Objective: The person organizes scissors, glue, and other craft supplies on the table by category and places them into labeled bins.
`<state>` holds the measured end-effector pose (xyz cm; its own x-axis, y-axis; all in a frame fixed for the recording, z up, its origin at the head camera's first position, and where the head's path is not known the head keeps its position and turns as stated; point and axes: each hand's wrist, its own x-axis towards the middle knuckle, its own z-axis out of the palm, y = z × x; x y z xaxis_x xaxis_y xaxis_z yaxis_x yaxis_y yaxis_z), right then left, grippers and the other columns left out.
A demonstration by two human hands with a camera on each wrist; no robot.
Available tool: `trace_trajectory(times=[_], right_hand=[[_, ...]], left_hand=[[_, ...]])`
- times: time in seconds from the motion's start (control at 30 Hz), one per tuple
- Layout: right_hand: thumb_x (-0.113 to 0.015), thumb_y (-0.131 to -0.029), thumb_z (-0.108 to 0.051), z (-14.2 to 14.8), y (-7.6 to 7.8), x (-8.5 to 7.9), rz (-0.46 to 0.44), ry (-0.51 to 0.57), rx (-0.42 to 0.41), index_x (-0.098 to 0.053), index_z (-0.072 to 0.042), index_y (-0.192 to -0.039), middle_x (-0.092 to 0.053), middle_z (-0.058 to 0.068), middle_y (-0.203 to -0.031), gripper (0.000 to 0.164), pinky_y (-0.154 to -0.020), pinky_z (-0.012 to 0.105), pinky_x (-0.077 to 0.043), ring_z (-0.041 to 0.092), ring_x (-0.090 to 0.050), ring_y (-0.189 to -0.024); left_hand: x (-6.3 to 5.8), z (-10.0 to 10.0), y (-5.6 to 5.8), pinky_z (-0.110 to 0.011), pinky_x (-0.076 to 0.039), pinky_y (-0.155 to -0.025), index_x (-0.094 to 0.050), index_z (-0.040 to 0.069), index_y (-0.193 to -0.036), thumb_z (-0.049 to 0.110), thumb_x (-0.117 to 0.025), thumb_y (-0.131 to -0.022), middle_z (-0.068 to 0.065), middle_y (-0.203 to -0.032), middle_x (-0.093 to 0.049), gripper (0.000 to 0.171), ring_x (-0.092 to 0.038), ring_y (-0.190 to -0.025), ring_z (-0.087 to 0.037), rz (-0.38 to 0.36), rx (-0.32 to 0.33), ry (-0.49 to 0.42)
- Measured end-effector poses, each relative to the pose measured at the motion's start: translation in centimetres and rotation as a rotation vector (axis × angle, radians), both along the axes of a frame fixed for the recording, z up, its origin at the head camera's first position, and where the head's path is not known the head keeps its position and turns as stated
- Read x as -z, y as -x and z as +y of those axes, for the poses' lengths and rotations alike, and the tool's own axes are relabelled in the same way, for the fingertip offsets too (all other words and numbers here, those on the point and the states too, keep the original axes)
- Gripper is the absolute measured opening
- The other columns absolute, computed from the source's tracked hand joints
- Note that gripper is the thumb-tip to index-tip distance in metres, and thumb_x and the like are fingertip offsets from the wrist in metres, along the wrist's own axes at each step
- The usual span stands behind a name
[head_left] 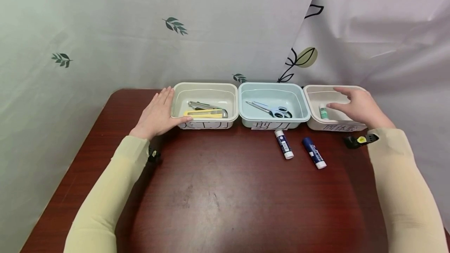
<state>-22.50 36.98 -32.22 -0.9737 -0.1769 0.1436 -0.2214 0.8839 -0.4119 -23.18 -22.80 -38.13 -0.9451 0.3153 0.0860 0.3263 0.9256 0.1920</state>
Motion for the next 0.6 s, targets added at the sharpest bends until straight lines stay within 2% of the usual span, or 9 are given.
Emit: trace_trajectory(times=[0.27, 0.6], right_hand=[[-0.077, -0.091, -0.036, -1.1, -1.3, -1.2, -0.015, 0.034, 0.043, -0.054, 0.001, -0.145, -0.051, 0.035, -0.139, 0.07, -0.097, 0.065, -0.041, 0.057, -0.05, -0.12], [-0.077, -0.092, -0.038, -2.8, -2.8, -2.4, 0.016, 0.087, 0.058, -0.055, -0.003, -0.146, -0.054, 0.024, -0.143, 0.069, -0.097, 0.064, -0.042, 0.055, -0.051, -0.122]], left_hand=[[0.0, 0.0, -0.1, -0.042, 0.0, -0.124, -0.009, -0.007, -0.16, 0.08, -0.054, -0.086, -0.025, -0.166, -0.01, 0.123, -0.006, -0.154, -0.035, -0.002, -0.002, 0.0], [0.2, 0.0, 0.1, -0.042, 0.0, -0.124, -0.01, -0.008, -0.159, 0.081, -0.053, -0.086, -0.026, -0.166, -0.011, 0.123, -0.007, -0.154, -0.036, 0.005, 0.006, -0.005]])
